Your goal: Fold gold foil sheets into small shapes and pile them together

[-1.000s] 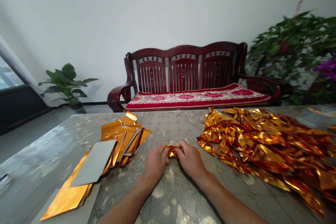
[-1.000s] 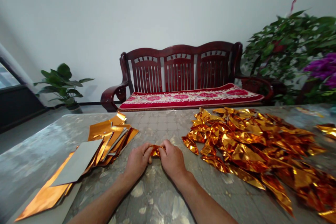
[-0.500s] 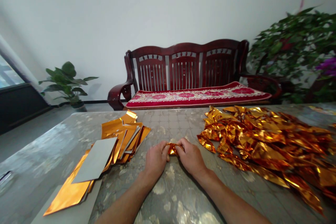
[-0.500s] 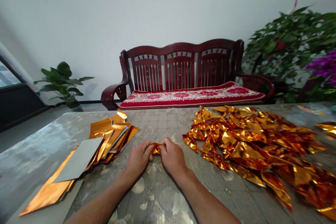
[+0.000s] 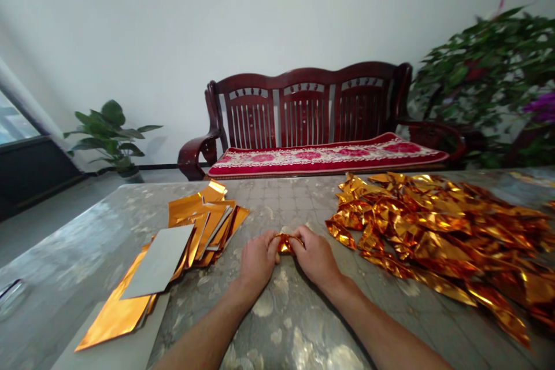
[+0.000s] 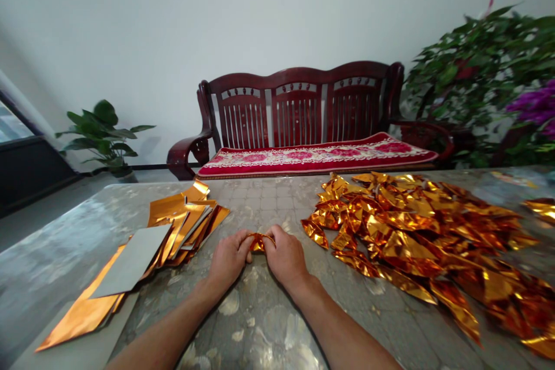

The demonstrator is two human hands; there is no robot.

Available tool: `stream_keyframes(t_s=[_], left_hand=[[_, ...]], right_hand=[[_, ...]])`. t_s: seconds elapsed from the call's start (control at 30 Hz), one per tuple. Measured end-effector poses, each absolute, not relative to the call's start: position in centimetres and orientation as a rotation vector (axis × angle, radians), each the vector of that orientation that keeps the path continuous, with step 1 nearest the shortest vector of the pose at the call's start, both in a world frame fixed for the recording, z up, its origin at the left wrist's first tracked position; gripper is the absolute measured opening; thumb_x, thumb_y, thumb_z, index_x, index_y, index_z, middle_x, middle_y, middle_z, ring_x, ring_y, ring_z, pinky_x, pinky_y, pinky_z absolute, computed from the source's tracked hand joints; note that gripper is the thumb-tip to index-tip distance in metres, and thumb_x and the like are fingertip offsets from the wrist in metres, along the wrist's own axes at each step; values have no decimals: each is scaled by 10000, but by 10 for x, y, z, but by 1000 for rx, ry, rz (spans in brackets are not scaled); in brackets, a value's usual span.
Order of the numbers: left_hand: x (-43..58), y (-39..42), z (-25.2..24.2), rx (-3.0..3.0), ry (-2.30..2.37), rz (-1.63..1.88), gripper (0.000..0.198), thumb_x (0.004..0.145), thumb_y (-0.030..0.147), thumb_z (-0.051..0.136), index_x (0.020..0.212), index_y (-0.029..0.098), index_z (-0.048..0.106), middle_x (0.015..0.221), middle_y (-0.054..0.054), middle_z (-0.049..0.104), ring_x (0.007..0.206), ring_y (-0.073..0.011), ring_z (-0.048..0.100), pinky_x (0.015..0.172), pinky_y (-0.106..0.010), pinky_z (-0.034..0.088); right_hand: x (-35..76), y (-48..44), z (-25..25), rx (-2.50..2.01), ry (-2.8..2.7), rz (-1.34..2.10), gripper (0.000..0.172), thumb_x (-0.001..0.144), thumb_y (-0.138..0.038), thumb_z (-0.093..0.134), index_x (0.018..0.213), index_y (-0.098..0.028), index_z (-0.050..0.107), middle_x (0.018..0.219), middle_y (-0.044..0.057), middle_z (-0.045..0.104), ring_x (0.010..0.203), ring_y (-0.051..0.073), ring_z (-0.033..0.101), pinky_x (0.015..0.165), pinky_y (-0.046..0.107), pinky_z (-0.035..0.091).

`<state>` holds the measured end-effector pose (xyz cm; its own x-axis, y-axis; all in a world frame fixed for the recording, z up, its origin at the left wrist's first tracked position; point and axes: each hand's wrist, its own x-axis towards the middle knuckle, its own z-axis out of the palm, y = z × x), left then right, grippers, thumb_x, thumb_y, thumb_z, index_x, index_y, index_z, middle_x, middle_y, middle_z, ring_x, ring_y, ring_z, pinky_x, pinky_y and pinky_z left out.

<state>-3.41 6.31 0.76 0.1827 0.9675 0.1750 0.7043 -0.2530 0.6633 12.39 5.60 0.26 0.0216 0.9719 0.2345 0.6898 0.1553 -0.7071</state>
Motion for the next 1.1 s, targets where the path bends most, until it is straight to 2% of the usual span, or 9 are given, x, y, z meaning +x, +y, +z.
stream_keyframes(t_s=[1.1], left_hand=[[-34, 61, 12, 2026, 1554, 800, 293, 960, 327, 410, 885, 239, 679, 562, 12, 645, 625, -184, 635, 647, -272, 408]], right_hand=[[124, 57, 4, -1578, -1729, 510, 158, 890, -269, 516, 795, -222, 633, 739, 13, 705, 712, 176, 648, 625, 251, 356]])
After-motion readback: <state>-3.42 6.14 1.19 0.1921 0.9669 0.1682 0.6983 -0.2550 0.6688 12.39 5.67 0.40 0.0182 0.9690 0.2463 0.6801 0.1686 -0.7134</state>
